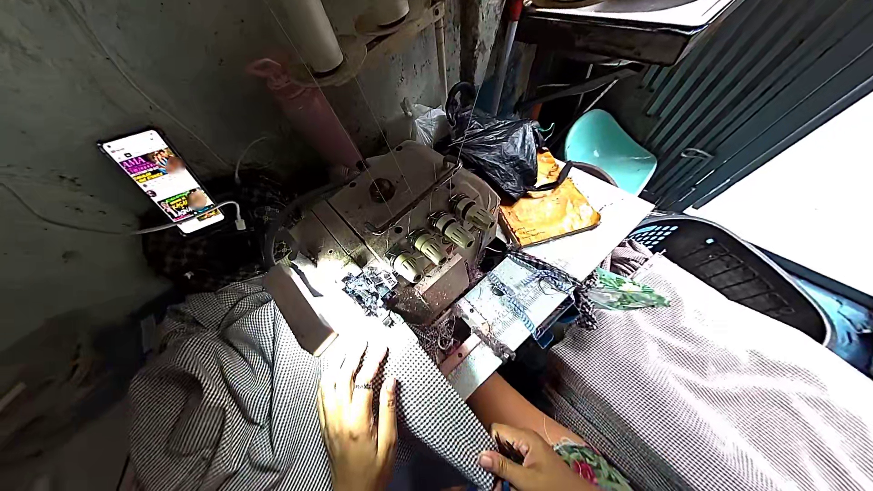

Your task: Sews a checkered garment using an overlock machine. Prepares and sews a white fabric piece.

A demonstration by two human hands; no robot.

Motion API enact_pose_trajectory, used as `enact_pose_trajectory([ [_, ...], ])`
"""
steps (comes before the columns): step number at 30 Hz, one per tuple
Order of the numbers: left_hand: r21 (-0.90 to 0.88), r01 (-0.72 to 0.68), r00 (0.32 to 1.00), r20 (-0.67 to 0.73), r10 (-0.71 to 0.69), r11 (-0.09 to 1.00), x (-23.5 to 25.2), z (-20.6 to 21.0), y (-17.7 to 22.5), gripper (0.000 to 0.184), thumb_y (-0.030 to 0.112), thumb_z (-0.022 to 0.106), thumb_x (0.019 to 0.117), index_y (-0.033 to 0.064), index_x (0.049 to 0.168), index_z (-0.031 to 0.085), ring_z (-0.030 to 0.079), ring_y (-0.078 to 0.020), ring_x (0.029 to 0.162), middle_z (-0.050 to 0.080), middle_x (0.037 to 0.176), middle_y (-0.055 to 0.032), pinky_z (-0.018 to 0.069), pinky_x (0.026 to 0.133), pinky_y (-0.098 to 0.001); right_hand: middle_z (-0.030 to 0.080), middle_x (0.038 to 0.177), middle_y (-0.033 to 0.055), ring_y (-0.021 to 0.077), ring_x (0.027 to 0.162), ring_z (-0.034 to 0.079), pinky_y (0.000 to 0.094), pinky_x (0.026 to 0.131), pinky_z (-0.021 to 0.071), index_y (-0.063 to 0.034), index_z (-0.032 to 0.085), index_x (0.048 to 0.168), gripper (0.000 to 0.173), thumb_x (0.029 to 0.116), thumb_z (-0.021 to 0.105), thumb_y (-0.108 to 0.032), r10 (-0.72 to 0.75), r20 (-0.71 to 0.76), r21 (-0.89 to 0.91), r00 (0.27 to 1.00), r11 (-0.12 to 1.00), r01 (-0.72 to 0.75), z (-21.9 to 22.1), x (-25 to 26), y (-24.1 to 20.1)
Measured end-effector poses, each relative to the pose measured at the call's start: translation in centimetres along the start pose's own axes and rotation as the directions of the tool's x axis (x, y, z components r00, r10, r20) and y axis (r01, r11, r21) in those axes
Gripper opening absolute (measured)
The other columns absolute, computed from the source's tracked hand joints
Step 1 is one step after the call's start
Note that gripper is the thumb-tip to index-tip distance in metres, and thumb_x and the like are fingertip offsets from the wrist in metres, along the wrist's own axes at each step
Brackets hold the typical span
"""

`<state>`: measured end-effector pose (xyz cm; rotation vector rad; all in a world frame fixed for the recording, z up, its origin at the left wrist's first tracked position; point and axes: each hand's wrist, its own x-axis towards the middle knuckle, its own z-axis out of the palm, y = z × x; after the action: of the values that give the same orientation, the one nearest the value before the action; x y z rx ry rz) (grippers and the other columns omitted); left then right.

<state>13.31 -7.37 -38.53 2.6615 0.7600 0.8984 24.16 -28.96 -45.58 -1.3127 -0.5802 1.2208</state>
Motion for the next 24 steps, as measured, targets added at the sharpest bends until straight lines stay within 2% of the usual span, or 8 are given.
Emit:
enact_pose_trajectory([
  [7, 0.010, 0.022, 0.997, 0.070, -0.023, 1.000, 2.0, -0.6, -0.9, 0.042, 0.032, 0.044, 0.1038, 0.0126, 0.129, 0.071, 0.053, -0.0277, 0.136, 0.063, 0.140, -0.0128, 0.0372, 0.113, -0.0474, 0.068, 0.075, -0.0029, 0.0022, 0.061, 0.066, 0.0199, 0.055, 0.0540, -0.0058, 0.061, 0.094, 0.015, 0.1016, 0.062, -0.019, -0.066, 0.009, 0.010, 0.998, 0.998, 0.066, 0.4, 1.1, -1.6],
  [10, 0.005, 0.054, 0.995, 0.086, -0.054, 0.999, 3.8, -0.7, -1.9, 0.039, 0.029, 0.047, 0.1027, 0.0127, 0.128, 0.072, 0.056, -0.0259, 0.132, 0.065, 0.137, -0.0094, 0.0380, 0.110, -0.0482, 0.068, 0.075, -0.0039, 0.0018, 0.060, 0.066, 0.0192, 0.053, 0.0546, -0.0069, 0.061, 0.095, 0.015, 0.1018, 0.062, -0.020, -0.127, 0.026, 0.024, 0.992, 0.992, 0.126, 0.7, 2.8, -2.7],
  [13, 0.048, 0.089, 0.991, 0.098, -0.094, 0.995, 5.3, -0.7, -2.7, 0.039, 0.029, 0.048, 0.1019, 0.0089, 0.123, 0.074, 0.057, -0.0347, 0.131, 0.068, 0.133, -0.0133, 0.0352, 0.111, -0.0583, 0.066, 0.074, -0.0057, 0.0006, 0.059, 0.066, 0.0179, 0.052, 0.0547, -0.0077, 0.061, 0.094, 0.015, 0.1015, 0.062, -0.020, -0.189, 0.019, 0.032, 0.982, 0.982, 0.188, 1.1, 4.6, -3.5],
  [15, 0.098, 0.158, 0.979, 0.114, -0.169, 0.983, 6.2, -0.5, -3.3, 0.042, 0.034, 0.049, 0.1026, 0.0056, 0.121, 0.074, 0.054, -0.0446, 0.132, 0.066, 0.132, -0.0213, 0.0329, 0.115, -0.0614, 0.066, 0.075, -0.0059, 0.0005, 0.059, 0.066, 0.0180, 0.052, 0.0551, -0.0077, 0.061, 0.093, 0.014, 0.1015, 0.062, -0.020, -0.207, 0.012, 0.024, 0.978, 0.978, 0.207, 1.3, 5.6, -4.5],
  [18, 0.122, 0.328, 0.925, 0.159, -0.344, 0.937, 7.3, -0.6, -3.6, 0.046, 0.033, 0.053, 0.1015, -0.0002, 0.132, 0.066, 0.045, -0.0483, 0.140, 0.055, 0.142, -0.0295, 0.0281, 0.119, -0.0580, 0.065, 0.075, -0.0064, 0.0012, 0.059, 0.066, 0.0184, 0.053, 0.0558, -0.0081, 0.061, 0.094, 0.013, 0.1014, 0.061, -0.019, -0.223, 0.006, 0.018, 0.975, 0.975, 0.223, 1.6, 6.8, -5.5],
  [20, 0.116, 0.378, 0.901, 0.183, -0.393, 0.919, 7.8, -0.7, -3.9, 0.050, 0.033, 0.055, 0.1017, -0.0025, 0.138, 0.060, 0.041, -0.0447, 0.144, 0.052, 0.147, -0.0278, 0.0247, 0.122, -0.0543, 0.065, 0.075, -0.0061, 0.0016, 0.059, 0.066, 0.0188, 0.053, 0.0562, -0.0082, 0.061, 0.094, 0.012, 0.1012, 0.061, -0.018, -0.236, 0.003, 0.017, 0.972, 0.972, 0.236, 1.8, 7.2, -5.7],
  [23, 0.019, 0.240, 0.965, 0.108, -0.241, 0.971, 6.7, -0.4, -4.9, 0.047, 0.028, 0.053, 0.1009, -0.0036, 0.133, 0.063, 0.050, -0.0373, 0.140, 0.060, 0.140, -0.0231, 0.0234, 0.123, -0.0558, 0.066, 0.074, -0.0077, 0.0004, 0.057, 0.066, 0.0174, 0.051, 0.0551, -0.0101, 0.061, 0.093, 0.011, 0.1005, 0.062, -0.018, -0.232, -0.026, 0.023, 0.972, 0.972, 0.233, 2.1, 7.3, -5.5],
  [24, -0.001, 0.171, 0.985, 0.035, -0.171, 0.985, 6.0, -0.4, -5.1, 0.044, 0.027, 0.053, 0.0997, -0.0033, 0.130, 0.066, 0.054, -0.0350, 0.136, 0.064, 0.136, -0.0209, 0.0264, 0.121, -0.0571, 0.067, 0.074, -0.0079, 0.0004, 0.056, 0.066, 0.0173, 0.050, 0.0550, -0.0101, 0.061, 0.093, 0.010, 0.1000, 0.063, -0.017, -0.227, -0.051, 0.025, 0.973, 0.973, 0.228, 2.1, 7.2, -5.4],
])
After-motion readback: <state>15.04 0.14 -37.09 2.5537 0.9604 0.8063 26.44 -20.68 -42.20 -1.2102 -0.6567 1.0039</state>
